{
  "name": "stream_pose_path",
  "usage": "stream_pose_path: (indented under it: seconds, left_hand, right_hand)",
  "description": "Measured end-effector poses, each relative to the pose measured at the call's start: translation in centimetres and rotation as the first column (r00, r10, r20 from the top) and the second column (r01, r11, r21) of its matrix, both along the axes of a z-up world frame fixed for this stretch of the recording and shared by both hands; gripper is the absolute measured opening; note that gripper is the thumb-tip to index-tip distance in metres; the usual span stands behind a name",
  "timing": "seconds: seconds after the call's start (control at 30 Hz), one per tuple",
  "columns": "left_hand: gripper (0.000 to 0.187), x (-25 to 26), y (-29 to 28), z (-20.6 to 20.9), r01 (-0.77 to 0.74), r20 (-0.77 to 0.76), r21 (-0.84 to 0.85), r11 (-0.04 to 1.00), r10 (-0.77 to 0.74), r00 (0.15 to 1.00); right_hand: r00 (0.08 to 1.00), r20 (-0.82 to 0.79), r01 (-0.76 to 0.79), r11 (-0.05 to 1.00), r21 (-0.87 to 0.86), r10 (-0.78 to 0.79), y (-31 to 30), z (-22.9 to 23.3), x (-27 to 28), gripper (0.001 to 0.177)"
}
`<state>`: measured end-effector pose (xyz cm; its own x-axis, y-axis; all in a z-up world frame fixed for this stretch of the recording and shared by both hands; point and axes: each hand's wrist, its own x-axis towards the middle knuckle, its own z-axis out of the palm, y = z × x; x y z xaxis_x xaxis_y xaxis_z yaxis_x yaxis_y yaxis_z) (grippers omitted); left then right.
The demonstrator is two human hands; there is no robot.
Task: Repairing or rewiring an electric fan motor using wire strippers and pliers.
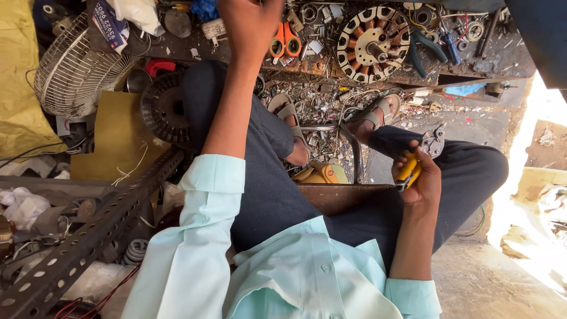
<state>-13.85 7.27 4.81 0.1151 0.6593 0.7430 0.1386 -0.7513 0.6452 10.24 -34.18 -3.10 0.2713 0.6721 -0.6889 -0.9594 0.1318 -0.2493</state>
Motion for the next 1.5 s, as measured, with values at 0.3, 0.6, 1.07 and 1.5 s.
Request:
stream_pose_path:
  seconds: [0.3, 0.6, 1.07, 1.5]
  left_hand:
    - [0.050, 5.0, -3.3, -0.8, 0.478, -0.475, 0.071, 0.876, -0.391, 0.788]
    - [0.062, 14.3, -5.2, -3.6, 0.690, -0.722, -0.014, 0.724, -0.485, 0.494]
    - [0.058, 15.0, -4.8, -4.8, 0.644, -0.631, 0.069, 0.762, -0.466, 0.619]
    - [0.043, 14.6, -4.9, -8.0, 0.554, -0.531, 0.251, 0.794, -0.365, 0.765]
  right_hand:
    - [0.876, 0.474, 0.028, 0.969, -0.246, 0.095, -1.0, -2.1, -1.4, 0.024]
    - [0.460, 0.707, -0.147, 0.831, -0.536, 0.537, -0.5, 4.0, -6.2, 0.026]
    - [0.073, 0.714, -0.370, 0.683, -0.629, 0.697, 6.1, 9.3, -5.6, 0.018]
    - [-0.068, 0.713, -0.339, 0.656, -0.675, 0.698, 6.8, 8.7, -4.5, 0.015]
